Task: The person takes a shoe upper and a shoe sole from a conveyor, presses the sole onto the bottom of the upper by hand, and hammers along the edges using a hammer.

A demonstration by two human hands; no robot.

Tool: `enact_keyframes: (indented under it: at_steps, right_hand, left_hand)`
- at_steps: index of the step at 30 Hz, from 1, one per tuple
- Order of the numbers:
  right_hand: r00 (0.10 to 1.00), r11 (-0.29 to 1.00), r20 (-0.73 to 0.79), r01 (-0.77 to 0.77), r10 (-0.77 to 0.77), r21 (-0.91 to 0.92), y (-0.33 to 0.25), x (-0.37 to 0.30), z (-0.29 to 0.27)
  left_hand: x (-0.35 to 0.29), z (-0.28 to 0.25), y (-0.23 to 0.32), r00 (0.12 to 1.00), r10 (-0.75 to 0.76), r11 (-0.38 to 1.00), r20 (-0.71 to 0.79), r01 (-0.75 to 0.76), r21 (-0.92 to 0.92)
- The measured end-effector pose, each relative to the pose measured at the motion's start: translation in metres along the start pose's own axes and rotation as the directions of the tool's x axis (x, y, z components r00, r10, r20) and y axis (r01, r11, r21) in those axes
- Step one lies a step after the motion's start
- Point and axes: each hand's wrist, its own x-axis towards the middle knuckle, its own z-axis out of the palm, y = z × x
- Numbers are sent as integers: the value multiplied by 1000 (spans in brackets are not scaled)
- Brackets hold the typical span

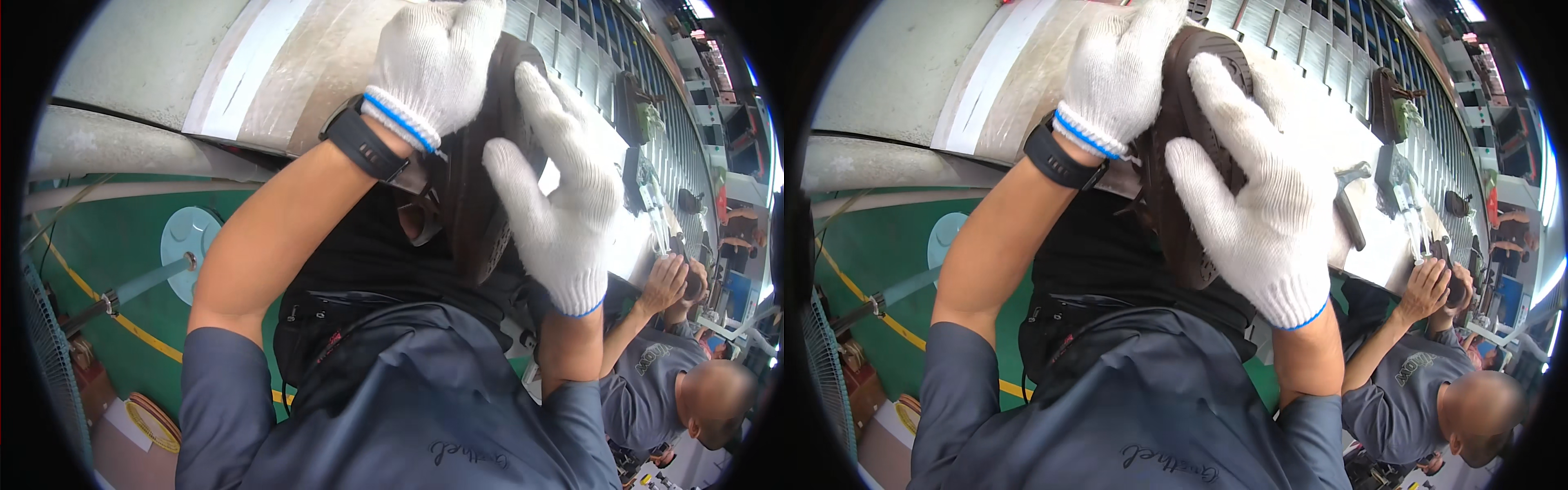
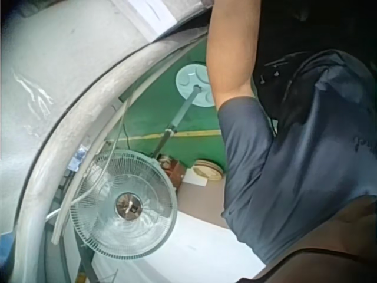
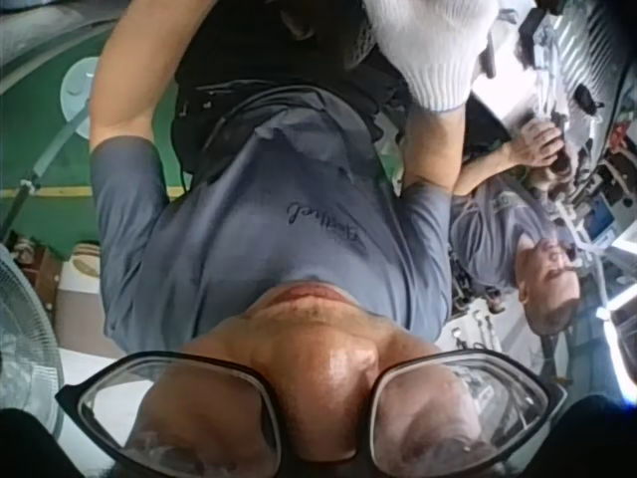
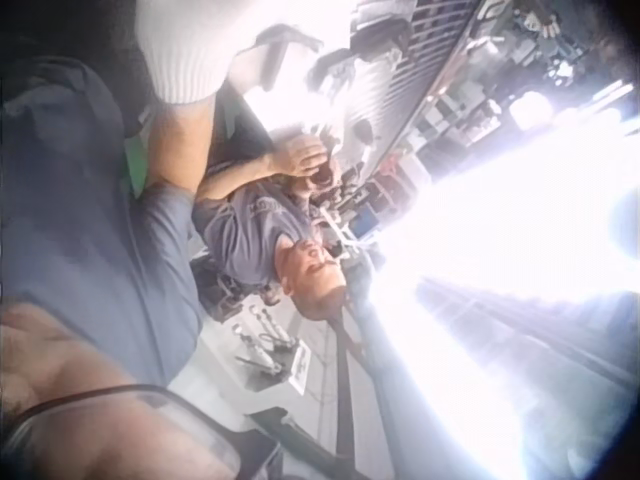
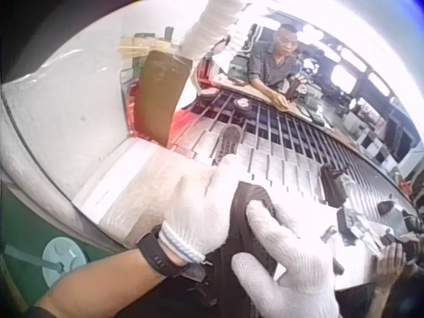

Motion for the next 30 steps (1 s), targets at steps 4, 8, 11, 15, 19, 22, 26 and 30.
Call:
enact_keyframes:
  at_steps: [4, 8, 11, 15, 19, 22, 26, 30]
  right_hand:
    - [987, 949, 111, -145, 118, 279, 25, 16, -8]
    - [902, 877, 117, -432, 416, 211, 54, 22, -9]
    - [888, 901, 283, -411, 363, 135, 59, 30, -13]
    - [932, 934, 276, -296, 235, 202, 63, 33, -12]
    - [931, 951, 271, -283, 243, 123, 56, 35, -12]
    - [887, 917, 334, -378, 318, 131, 52, 37, -14]
    - [919, 955, 292, -291, 264, 53, 54, 34, -12]
    - [934, 952, 244, -290, 260, 98, 58, 29, -3]
  left_hand:
    - [11, 9, 3, 939, -315, 906, 142, 342, -252]
    - [6, 13, 10, 925, -298, 864, 236, 367, -346]
    - [-8, 25, -17, 999, 22, 973, 27, -15, -231]
    - [-9, 19, -2, 980, 198, 979, -14, -198, 45]
    - [-8, 22, -17, 937, 348, 916, -22, -335, 219]
    - [-10, 25, -20, 910, 406, 871, -77, -361, 334]
    - [-8, 22, -18, 931, 364, 898, 3, -352, 266]
    - [-2, 12, 3, 995, 73, 997, 65, -72, -13]
